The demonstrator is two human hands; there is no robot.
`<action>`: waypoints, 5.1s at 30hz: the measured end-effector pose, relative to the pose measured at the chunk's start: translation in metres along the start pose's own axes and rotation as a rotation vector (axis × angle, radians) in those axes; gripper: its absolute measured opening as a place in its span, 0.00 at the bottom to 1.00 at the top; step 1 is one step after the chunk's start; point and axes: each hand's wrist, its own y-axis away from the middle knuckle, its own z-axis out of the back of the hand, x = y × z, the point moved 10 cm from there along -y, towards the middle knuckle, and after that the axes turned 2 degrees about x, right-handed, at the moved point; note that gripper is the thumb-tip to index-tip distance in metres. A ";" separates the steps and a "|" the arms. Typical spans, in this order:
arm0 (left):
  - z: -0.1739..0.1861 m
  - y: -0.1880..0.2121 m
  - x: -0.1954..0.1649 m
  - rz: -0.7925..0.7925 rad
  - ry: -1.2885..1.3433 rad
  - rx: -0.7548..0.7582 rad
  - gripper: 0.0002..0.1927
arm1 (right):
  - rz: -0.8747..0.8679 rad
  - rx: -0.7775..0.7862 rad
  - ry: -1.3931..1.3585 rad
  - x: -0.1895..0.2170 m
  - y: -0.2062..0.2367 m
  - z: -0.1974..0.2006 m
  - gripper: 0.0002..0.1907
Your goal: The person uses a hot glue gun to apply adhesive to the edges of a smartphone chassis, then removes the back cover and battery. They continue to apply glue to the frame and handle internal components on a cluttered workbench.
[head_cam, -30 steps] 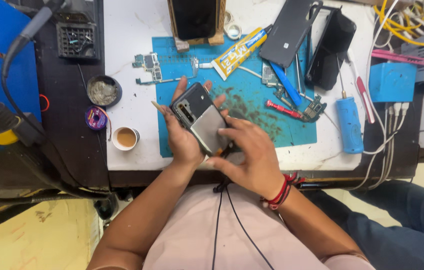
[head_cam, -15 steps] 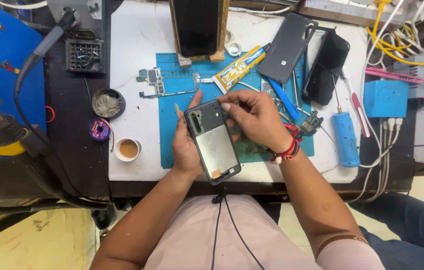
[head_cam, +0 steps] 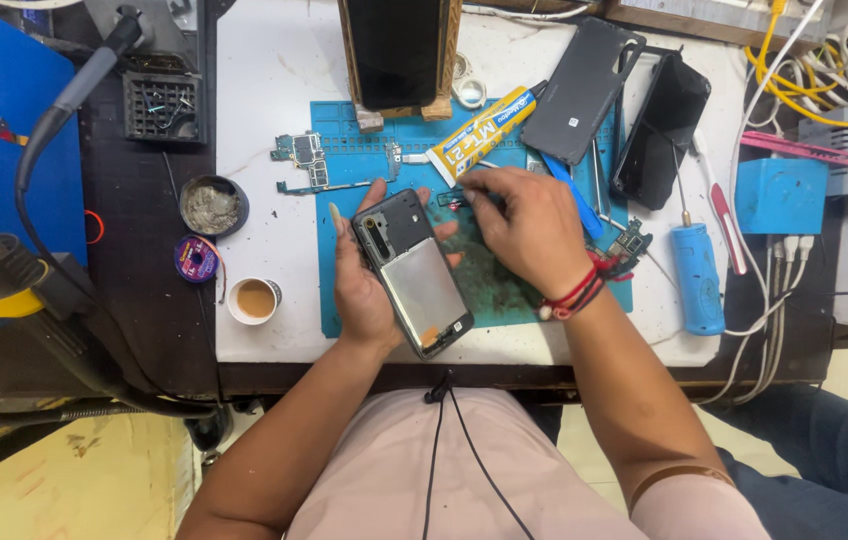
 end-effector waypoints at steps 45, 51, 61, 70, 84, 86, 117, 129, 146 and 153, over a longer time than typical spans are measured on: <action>-0.019 0.050 -0.002 -0.135 -0.142 -0.106 0.33 | 0.877 -0.060 0.479 0.139 0.100 0.009 0.13; -0.022 0.049 0.000 -0.149 -0.162 -0.049 0.33 | 0.860 -0.085 0.468 0.138 0.099 0.005 0.11; -0.022 0.047 0.000 -0.137 -0.096 -0.043 0.32 | 0.474 -0.166 0.316 0.116 0.083 0.021 0.14; 0.003 0.035 0.016 0.027 0.012 -0.097 0.35 | 0.140 -0.269 -0.010 0.032 0.071 0.035 0.09; -0.021 0.050 0.012 0.182 0.121 0.112 0.45 | -0.038 0.114 -0.349 0.042 0.086 0.006 0.12; -0.024 0.054 0.018 0.236 0.117 0.127 0.46 | 0.137 0.052 -0.195 0.057 0.091 0.007 0.08; -0.031 0.062 0.023 0.217 -0.093 0.266 0.39 | -0.603 0.271 -1.371 -0.037 0.165 -0.092 0.16; -0.002 0.052 0.029 0.190 -0.227 0.098 0.33 | -0.271 -0.308 -0.266 -0.035 0.157 0.020 0.08; -0.006 0.046 0.029 0.228 -0.075 0.092 0.42 | 0.032 -0.274 -0.119 0.002 0.165 0.020 0.07; -0.006 0.046 0.026 0.211 0.003 0.131 0.42 | 0.200 -0.153 -0.028 0.003 0.231 -0.002 0.08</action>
